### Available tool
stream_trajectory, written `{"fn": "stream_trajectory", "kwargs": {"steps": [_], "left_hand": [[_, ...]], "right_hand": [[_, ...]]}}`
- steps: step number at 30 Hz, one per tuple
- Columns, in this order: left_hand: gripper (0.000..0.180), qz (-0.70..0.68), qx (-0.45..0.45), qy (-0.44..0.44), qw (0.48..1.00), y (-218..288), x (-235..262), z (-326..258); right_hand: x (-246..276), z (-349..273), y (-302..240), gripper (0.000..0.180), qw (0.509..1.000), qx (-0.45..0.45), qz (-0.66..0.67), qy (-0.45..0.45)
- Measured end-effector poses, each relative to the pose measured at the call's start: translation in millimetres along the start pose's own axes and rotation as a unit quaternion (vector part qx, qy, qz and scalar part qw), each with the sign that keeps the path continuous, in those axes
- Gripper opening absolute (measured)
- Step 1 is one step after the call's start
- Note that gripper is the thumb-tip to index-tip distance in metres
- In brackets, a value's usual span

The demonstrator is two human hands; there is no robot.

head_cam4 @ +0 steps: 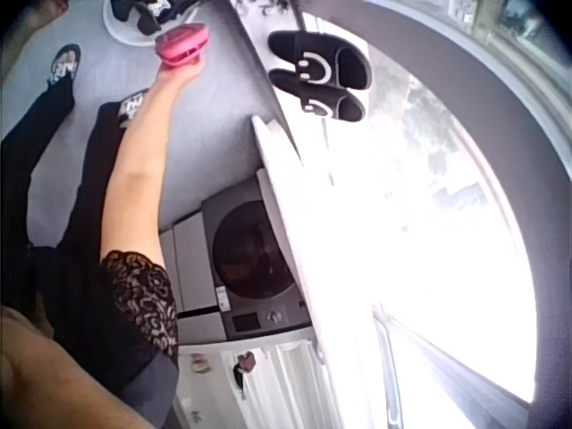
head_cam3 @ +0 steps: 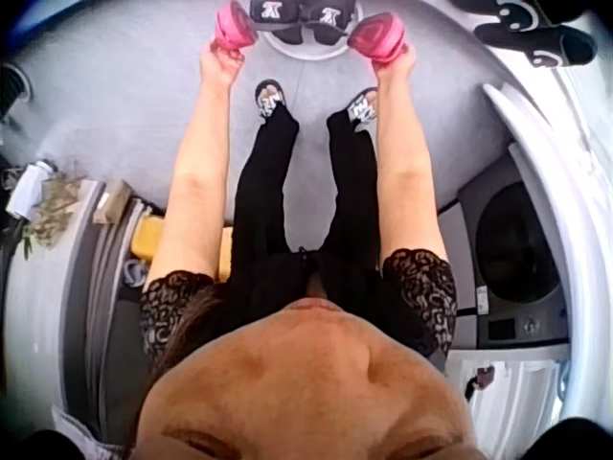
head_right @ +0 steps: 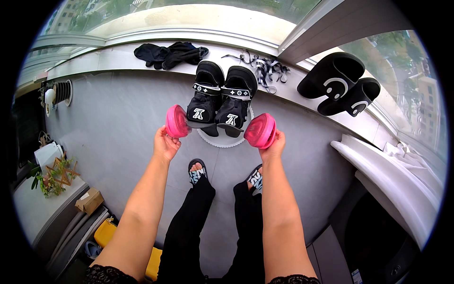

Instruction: The person scrubs a pair of pink slippers with a brush under running water, rinses them, and places them on a balcony ledge. Then the person washes their hands, dries them with a cloth, and wipes an orange chair and a grey chair with the cloth.

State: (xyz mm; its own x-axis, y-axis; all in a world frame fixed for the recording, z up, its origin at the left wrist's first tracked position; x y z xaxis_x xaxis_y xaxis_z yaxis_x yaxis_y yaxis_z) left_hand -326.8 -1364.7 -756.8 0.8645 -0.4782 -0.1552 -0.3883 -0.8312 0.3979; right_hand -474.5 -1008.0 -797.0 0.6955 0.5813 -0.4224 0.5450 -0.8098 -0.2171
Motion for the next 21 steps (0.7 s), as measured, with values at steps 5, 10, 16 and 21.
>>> {"fn": "stream_trajectory", "kwargs": {"steps": [5,10,16,21], "left_hand": [[0.022,-0.204,0.042,0.079,0.975,-77,29,1],[0.024,-0.255,0.082,0.1,0.958,-134,18,-14],[0.029,-0.239,0.107,0.074,0.962,-159,-17,-5],[0.034,-0.246,0.12,0.04,0.961,-166,-33,-5]], "right_hand": [[46,11,26,0.029,0.994,0.024,0.056,0.093],[53,20,41,0.028,0.992,0.018,0.063,0.104],[46,43,45,0.023,0.994,0.022,0.051,0.097],[32,35,51,0.036,0.996,0.013,0.0,0.088]]}}
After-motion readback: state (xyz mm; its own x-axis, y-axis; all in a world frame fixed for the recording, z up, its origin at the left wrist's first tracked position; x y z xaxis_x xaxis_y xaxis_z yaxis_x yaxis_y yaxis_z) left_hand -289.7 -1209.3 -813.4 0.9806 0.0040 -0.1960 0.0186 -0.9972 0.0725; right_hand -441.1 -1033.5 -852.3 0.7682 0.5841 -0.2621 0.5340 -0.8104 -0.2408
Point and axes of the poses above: each hand's wrist, its own z-axis towards the middle knuckle, its own x-axis out of the back of the hand, y = z × x, the point moved 10 cm from there along z, towards the middle knuckle, and after that the axes turned 10 degrees about z, right-handed, at the moved point
